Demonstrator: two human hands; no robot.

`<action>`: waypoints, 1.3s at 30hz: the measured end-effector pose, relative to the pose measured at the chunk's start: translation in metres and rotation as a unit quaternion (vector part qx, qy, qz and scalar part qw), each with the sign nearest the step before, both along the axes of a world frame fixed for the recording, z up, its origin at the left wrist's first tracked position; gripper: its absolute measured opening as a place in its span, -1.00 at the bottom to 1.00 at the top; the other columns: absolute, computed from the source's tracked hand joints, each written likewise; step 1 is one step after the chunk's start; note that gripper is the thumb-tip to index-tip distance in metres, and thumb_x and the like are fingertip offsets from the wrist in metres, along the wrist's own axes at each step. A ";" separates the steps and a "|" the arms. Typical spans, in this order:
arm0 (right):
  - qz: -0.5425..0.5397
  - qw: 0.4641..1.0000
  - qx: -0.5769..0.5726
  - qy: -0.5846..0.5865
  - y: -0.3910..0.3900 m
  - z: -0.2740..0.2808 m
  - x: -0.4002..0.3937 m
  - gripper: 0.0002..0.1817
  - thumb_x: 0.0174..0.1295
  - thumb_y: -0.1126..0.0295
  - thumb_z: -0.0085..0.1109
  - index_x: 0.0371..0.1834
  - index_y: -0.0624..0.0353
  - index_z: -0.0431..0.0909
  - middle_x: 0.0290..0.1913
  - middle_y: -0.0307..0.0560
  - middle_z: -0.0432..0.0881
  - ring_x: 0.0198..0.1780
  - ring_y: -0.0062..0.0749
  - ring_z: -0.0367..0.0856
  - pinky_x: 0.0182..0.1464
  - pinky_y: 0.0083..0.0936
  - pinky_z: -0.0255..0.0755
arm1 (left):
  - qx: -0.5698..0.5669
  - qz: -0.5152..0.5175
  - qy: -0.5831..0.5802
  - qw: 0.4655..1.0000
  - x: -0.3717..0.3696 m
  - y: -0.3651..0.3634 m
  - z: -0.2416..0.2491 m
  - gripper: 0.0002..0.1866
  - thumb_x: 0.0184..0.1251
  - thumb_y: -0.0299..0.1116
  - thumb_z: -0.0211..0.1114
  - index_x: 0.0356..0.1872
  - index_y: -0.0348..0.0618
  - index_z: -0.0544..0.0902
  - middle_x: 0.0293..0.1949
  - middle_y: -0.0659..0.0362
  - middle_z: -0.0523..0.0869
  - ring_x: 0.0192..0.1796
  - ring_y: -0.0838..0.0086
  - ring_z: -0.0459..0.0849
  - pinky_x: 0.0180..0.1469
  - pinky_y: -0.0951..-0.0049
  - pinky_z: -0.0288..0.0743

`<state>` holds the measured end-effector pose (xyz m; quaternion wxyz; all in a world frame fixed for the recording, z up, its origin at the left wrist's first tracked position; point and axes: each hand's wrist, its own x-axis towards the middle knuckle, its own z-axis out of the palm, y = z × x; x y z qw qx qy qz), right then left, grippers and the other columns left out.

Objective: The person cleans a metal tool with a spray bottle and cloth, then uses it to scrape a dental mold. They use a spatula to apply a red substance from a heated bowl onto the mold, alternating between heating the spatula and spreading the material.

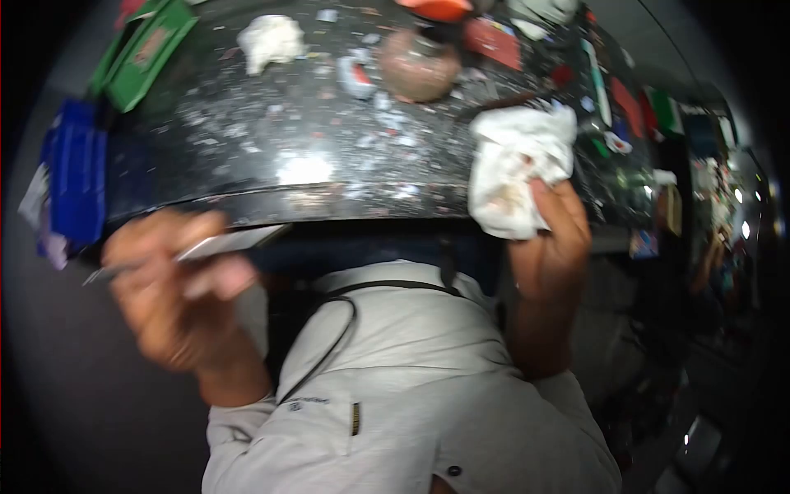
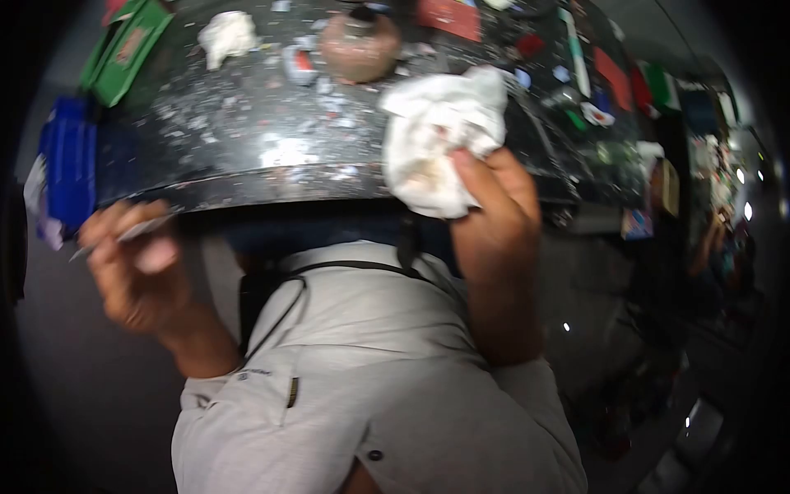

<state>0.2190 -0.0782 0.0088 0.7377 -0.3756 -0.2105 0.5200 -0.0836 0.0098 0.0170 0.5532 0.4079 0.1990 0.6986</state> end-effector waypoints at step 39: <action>-0.029 0.885 -0.051 -0.462 -0.014 0.001 0.002 -0.79 0.26 0.50 0.47 -0.36 0.41 0.62 -0.41 -0.15 0.52 -0.32 -0.65 0.39 -0.28 -0.52 0.33 | -0.014 -0.234 0.162 0.959 0.080 -0.029 0.003 -0.90 0.43 -0.60 0.38 -0.13 -0.46 0.75 -0.19 -0.05 0.84 -0.32 0.46 0.78 -0.18 0.49 0.71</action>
